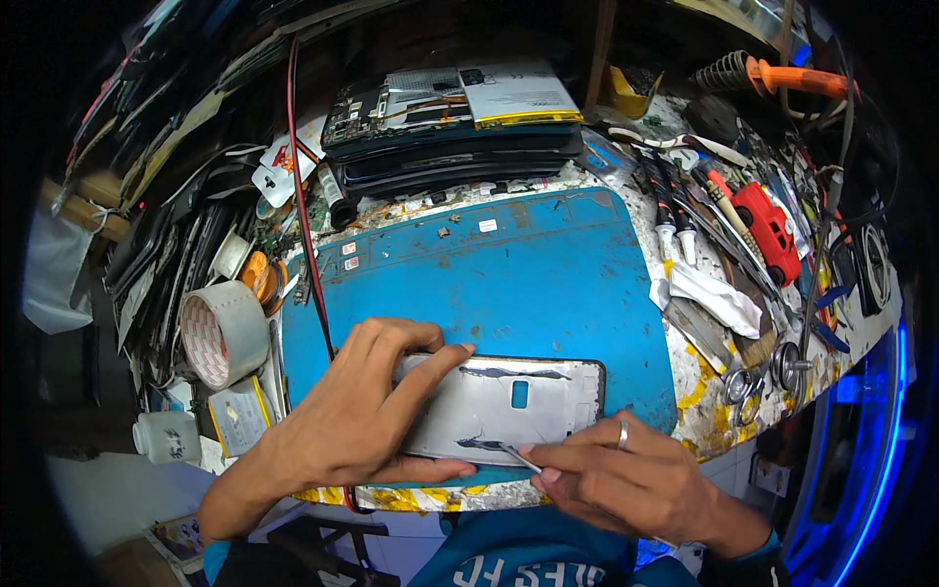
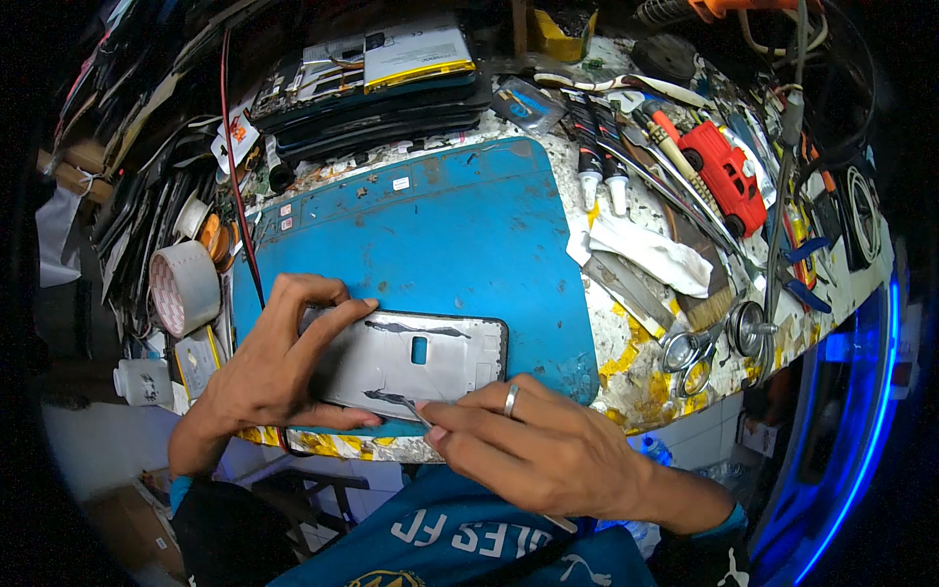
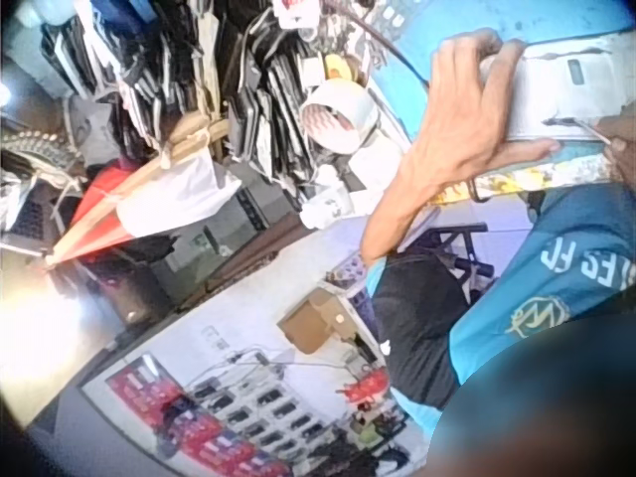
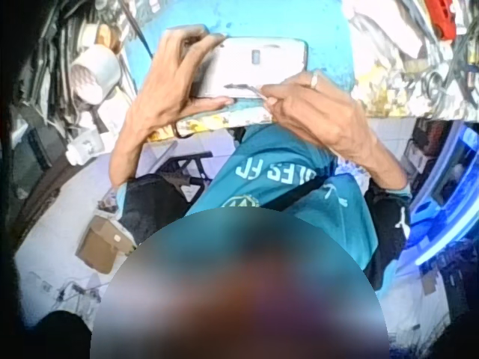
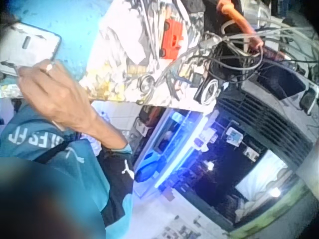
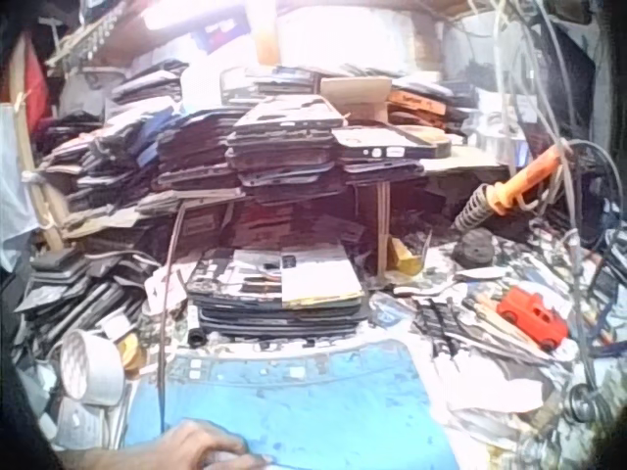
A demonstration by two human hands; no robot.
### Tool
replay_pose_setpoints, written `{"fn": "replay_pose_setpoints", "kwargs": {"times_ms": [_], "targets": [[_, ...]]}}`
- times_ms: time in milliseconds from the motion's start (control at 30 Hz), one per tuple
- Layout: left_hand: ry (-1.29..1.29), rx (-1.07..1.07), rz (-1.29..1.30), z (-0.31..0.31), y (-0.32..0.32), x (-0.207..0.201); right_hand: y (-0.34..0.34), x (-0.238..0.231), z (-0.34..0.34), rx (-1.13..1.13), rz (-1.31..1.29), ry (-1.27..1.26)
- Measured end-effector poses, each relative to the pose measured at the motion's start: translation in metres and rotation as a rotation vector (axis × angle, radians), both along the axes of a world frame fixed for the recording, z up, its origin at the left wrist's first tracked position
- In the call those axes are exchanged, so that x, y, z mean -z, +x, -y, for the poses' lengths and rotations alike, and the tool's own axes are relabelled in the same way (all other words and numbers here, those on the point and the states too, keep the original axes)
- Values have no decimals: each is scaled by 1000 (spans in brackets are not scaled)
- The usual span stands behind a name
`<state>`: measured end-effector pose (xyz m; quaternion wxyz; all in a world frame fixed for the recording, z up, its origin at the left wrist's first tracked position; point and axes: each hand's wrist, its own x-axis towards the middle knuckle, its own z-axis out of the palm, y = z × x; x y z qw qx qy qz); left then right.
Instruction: The person disassembles a smartphone, removes the battery, and uses a plastic pry tool and tweezers to separate the back cover and clean adhesive residue. The person then places the back cover aside and continues to scrape residue from the frame.
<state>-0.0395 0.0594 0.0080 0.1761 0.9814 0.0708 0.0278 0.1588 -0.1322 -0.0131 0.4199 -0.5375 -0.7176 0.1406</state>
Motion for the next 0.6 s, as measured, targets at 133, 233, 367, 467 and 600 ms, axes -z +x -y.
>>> {"fn": "replay_pose_setpoints", "kwargs": {"times_ms": [133,233,367,467,600], "targets": [[-9,12,25,0,0,-2,4,0,2,-15,-86,-36],[-7,1,19,1,-1,-2,7,-3,4,-7,-222,-109],[-13,-3,13,0,-2,-2,11,-6,4,-57,-195,-130],[-13,-5,18,0,-1,0,10,-5,3,-74,-164,-142],[-25,-17,12,-1,-1,1,11,-4,-1,-104,-166,-142]]}}
